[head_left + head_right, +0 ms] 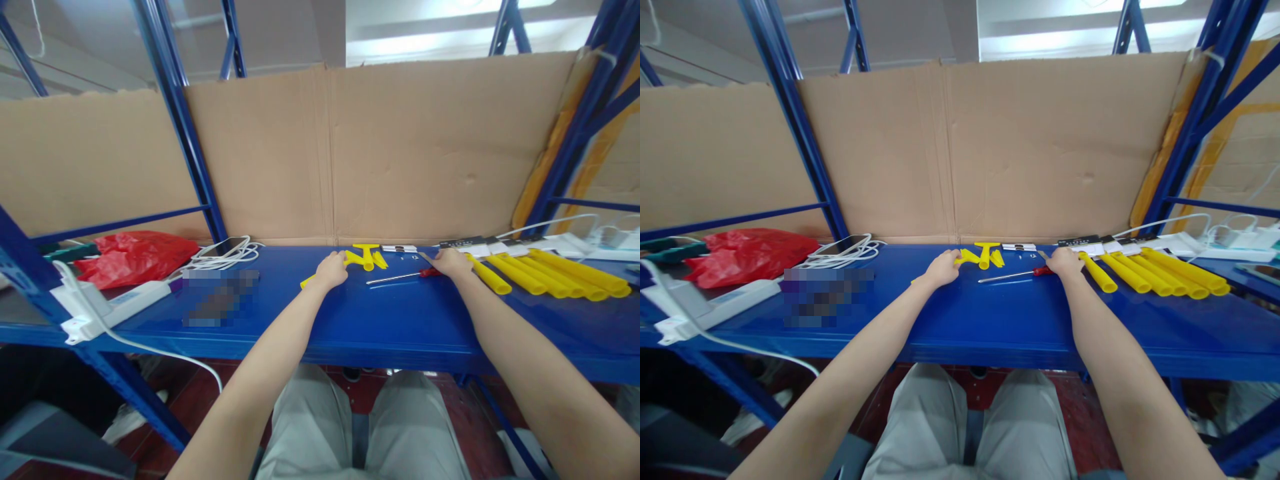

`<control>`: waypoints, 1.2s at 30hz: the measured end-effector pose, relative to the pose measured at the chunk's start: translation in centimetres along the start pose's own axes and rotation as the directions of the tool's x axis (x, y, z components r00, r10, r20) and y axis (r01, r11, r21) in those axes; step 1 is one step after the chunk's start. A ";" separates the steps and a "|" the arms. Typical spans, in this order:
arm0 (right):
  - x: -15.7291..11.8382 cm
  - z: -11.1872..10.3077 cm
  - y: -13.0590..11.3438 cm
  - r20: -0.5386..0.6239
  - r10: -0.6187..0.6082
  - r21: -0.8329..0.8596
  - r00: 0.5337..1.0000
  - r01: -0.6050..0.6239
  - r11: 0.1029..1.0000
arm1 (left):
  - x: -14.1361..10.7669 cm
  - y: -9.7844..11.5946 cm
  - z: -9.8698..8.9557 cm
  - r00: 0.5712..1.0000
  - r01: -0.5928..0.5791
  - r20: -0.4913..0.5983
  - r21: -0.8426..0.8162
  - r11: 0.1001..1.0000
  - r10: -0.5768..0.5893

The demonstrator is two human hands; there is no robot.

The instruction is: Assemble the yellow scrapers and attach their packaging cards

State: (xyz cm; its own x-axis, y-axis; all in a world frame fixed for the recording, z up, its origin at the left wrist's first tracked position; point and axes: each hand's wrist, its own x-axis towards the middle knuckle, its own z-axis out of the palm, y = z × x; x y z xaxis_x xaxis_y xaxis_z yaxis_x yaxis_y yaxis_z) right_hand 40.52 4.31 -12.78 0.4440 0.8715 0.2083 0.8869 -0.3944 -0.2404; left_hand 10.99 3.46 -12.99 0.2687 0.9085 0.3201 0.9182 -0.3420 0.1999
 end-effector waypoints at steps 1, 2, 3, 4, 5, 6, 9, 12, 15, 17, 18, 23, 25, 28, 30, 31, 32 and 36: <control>0.1 0.1 0.0 0.014 0.021 0.022 1.000 -0.022 1.000 | 0.0 0.0 0.0 1.000 -0.005 0.000 0.000 1.000 0.005; 0.2 0.1 0.0 0.029 0.040 0.041 0.999 -0.041 0.998 | 0.0 0.0 0.1 1.000 -0.008 -0.001 0.002 1.000 0.008; 0.4 0.2 0.1 0.042 0.056 0.058 0.998 -0.058 0.997 | 0.0 0.0 0.1 1.000 -0.010 -0.002 0.003 1.000 0.010; 0.5 0.3 0.1 0.049 0.069 0.071 0.996 -0.072 0.995 | 0.0 0.0 0.1 1.000 -0.010 -0.003 0.003 1.000 0.010; 0.6 0.3 0.2 0.053 0.080 0.083 0.995 -0.084 0.993 | 0.0 0.0 0.1 1.000 -0.009 -0.004 0.002 1.000 0.009; 0.6 0.3 0.2 0.056 0.091 0.094 0.994 -0.096 0.991 | 0.0 0.0 0.1 1.000 -0.008 -0.004 0.000 1.000 0.008; 0.6 0.2 0.3 0.067 0.106 0.116 0.992 -0.113 0.987 | 0.0 0.1 0.0 1.000 -0.011 0.002 -0.005 1.000 0.011; 0.6 0.0 0.4 0.077 0.109 0.109 0.991 -0.117 0.987 | 0.0 0.1 0.0 1.000 -0.024 0.005 0.004 1.000 0.024; 0.7 -0.1 0.5 0.067 0.095 0.096 0.993 -0.101 0.990 | 0.0 0.0 0.0 1.000 -0.026 0.006 0.017 1.000 0.026; 0.8 0.0 0.4 0.060 0.103 0.096 0.993 -0.109 0.989 | 0.0 0.0 0.0 1.000 -0.022 0.004 0.021 1.000 0.022; 0.9 0.1 0.3 0.061 0.115 0.100 0.991 -0.121 0.988 | 0.0 0.0 0.0 1.000 -0.023 0.002 0.023 0.999 0.023; 1.0 0.4 -0.3 0.058 0.163 0.125 0.985 -0.169 0.978 | -0.1 0.1 0.0 0.999 -0.033 0.001 0.026 0.999 0.033; 1.2 0.6 -0.3 0.059 0.175 0.132 0.983 -0.182 0.974 | -0.1 0.1 0.0 0.999 -0.036 0.006 0.029 0.999 0.036; 1.9 1.0 0.0 0.058 0.163 0.152 0.985 -0.170 0.974 | -0.1 0.2 0.0 0.999 -0.044 0.009 0.028 0.999 0.043; 2.4 1.4 0.4 0.051 0.122 0.169 0.991 -0.129 0.977 | -0.1 0.2 0.0 0.999 -0.049 0.005 0.028 0.998 0.049; 2.7 1.6 0.6 0.044 0.102 0.178 0.994 -0.108 0.978 | -0.1 0.2 0.0 0.999 -0.052 0.003 0.028 0.998 0.052; 2.9 1.9 0.8 0.032 0.084 0.189 0.996 -0.089 0.978 | -0.1 0.2 0.0 0.999 -0.053 0.001 0.027 0.998 0.053; 3.1 2.3 1.3 -0.086 0.034 0.227 0.996 -0.014 0.974 | -0.1 0.2 0.1 0.998 -0.059 -0.002 0.019 0.998 0.059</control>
State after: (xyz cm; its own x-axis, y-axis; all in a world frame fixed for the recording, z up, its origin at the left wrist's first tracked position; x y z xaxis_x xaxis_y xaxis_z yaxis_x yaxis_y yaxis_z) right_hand 42.69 7.16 -14.64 0.4833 0.8291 0.2811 0.8288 -0.3299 -0.4520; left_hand 11.14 3.37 -13.04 0.3220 0.8862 0.3331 0.9060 -0.3905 0.1631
